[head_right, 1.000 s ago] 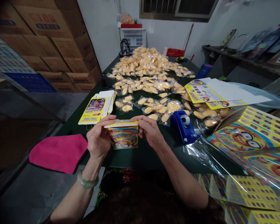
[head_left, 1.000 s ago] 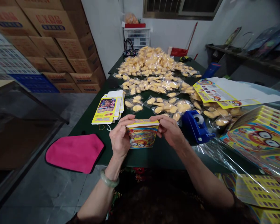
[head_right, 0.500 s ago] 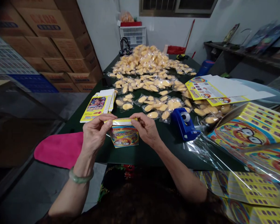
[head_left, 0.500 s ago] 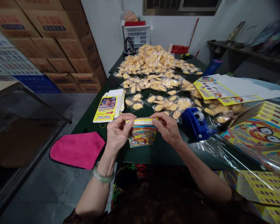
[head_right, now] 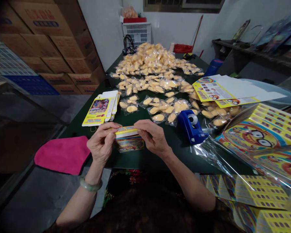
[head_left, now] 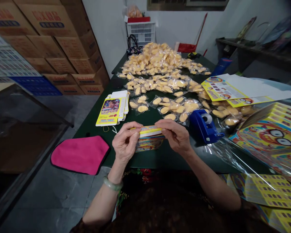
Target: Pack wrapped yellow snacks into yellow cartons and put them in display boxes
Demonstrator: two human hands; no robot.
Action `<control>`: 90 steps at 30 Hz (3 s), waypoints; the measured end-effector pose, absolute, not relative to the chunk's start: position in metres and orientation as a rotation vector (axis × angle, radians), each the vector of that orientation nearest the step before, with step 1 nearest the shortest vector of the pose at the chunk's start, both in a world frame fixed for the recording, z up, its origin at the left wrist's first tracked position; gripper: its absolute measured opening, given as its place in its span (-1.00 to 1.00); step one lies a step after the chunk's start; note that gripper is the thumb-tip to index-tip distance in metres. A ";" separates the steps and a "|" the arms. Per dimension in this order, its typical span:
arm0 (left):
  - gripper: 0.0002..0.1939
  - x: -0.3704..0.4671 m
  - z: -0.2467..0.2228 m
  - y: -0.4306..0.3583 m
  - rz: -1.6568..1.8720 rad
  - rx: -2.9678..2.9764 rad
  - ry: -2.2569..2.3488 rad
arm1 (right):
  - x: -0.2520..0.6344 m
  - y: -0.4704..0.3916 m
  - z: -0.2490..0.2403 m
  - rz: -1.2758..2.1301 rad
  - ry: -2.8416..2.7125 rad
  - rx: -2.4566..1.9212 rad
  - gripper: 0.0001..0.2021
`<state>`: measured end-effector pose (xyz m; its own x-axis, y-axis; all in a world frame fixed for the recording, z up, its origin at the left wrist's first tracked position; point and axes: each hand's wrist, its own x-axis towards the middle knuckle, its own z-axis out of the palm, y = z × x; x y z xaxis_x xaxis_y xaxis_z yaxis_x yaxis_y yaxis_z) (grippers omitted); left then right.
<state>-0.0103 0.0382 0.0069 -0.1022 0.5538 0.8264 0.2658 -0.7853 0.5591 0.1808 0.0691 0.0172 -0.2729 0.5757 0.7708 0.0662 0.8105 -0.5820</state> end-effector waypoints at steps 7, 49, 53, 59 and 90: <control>-0.84 -0.016 0.012 0.036 1.919 2.224 0.992 | 0.187 0.068 0.037 0.479 -1.974 -0.498 -0.85; -0.73 0.014 0.005 0.041 2.217 2.054 1.351 | 0.356 0.093 0.009 0.990 -0.816 -1.868 -0.85; -0.74 0.014 0.005 0.041 2.224 2.051 1.340 | 0.349 0.095 0.007 0.999 -0.651 -1.753 -0.89; -0.76 0.014 0.005 0.042 2.229 2.073 1.338 | 0.340 0.079 -0.012 0.943 -0.555 -1.454 -0.83; -0.80 0.016 0.009 0.031 2.136 2.013 1.317 | 0.134 0.026 0.037 1.608 -0.989 -0.691 -0.72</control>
<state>0.0163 0.0310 0.0092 -0.2151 0.4616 0.8606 0.5617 -0.6624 0.4957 0.1343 0.0261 0.0371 -0.2569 0.9649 0.0537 -0.4826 -0.0800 -0.8722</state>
